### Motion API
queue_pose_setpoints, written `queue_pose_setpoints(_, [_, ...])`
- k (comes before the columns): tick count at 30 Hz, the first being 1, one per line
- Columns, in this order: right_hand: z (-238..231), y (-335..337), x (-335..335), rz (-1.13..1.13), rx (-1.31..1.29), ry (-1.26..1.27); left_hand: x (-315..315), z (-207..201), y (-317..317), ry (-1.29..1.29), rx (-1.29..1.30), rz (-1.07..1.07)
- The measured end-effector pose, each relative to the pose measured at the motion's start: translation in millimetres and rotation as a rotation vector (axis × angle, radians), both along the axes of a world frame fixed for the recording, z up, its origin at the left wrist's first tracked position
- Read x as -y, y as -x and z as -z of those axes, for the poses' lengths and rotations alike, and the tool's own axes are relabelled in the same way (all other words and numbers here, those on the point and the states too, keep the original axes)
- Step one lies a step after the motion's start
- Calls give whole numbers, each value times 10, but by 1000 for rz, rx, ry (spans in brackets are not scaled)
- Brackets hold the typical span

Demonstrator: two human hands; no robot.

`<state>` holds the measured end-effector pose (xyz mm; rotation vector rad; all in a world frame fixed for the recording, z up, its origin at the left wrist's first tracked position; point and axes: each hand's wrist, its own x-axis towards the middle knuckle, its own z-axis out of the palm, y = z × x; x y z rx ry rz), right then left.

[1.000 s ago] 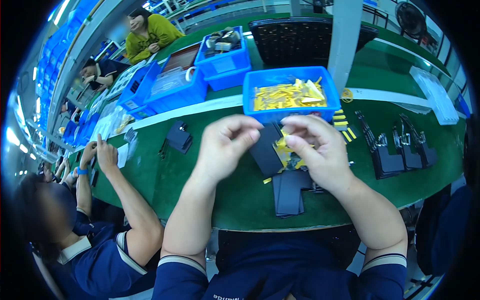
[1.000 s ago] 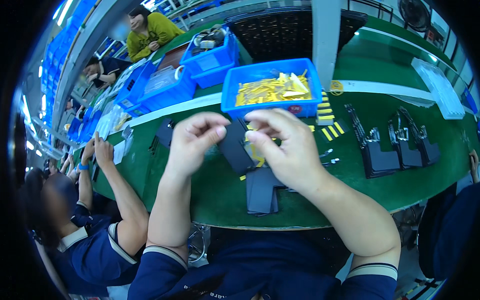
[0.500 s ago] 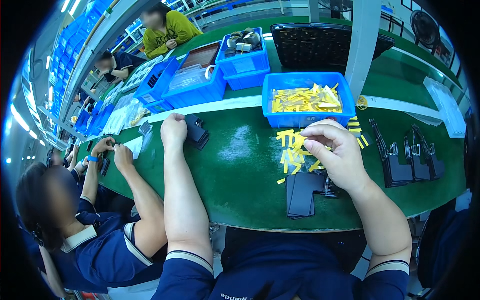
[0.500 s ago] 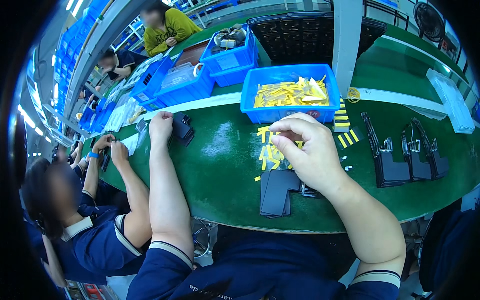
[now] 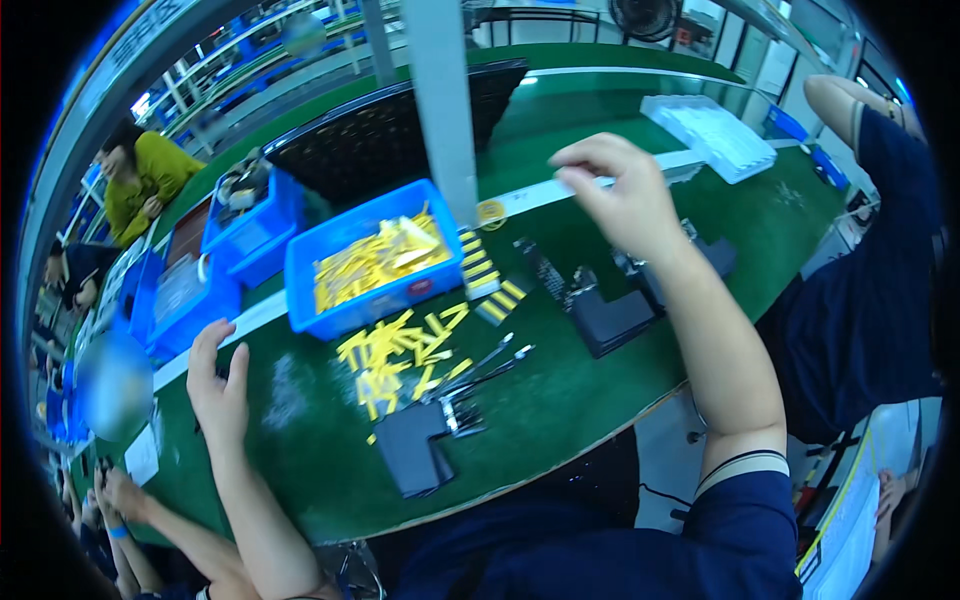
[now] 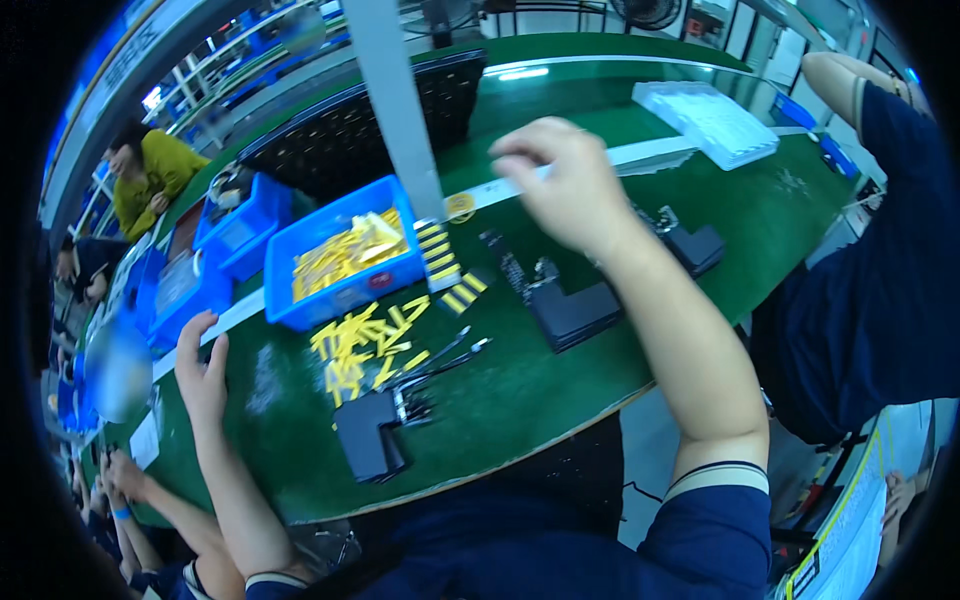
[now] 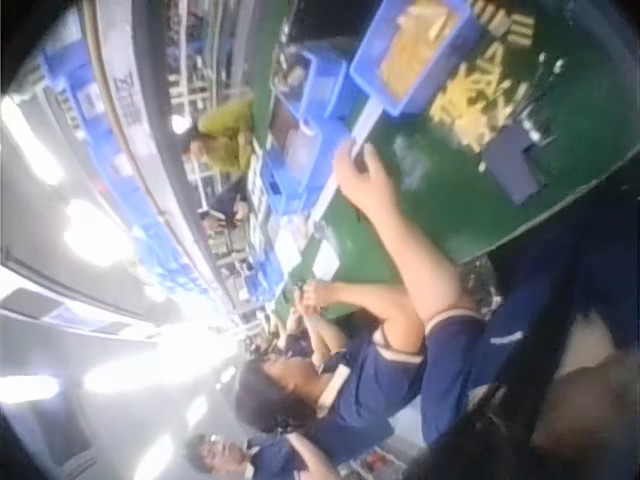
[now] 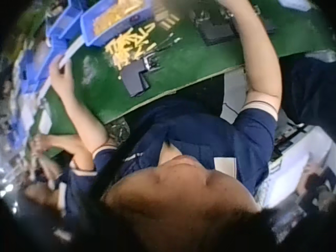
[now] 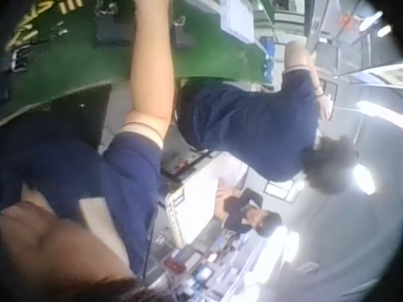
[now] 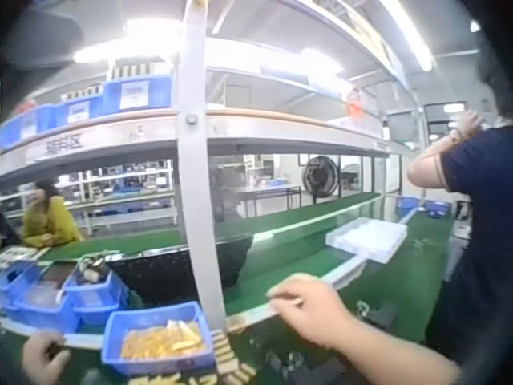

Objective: The person assembles small electronic components by hand, repeatedly picking up black rectangular pieces and yellow strips from a blue bin, aligning them, and placing them into a black holder. The person also handles a stack of white plastic sheets, moving them aside to access the workspace.

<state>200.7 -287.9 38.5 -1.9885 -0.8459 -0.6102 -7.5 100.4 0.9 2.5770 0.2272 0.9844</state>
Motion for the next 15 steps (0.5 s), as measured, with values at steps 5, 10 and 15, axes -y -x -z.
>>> queue_pose_setpoints(5, [446, -1122, 1577, 686, -94, 289, 228, -3, -82, 60, -64, 96])
queue_pose_setpoints(10, [707, -1520, 2386, 1116, -160, 497, 241, -3, -98, 32, -109, 91])
queue_pose_setpoints(15, [771, -1905, 2807, 1176, -198, 659, 333, -48, -136, 28, -170, 61])
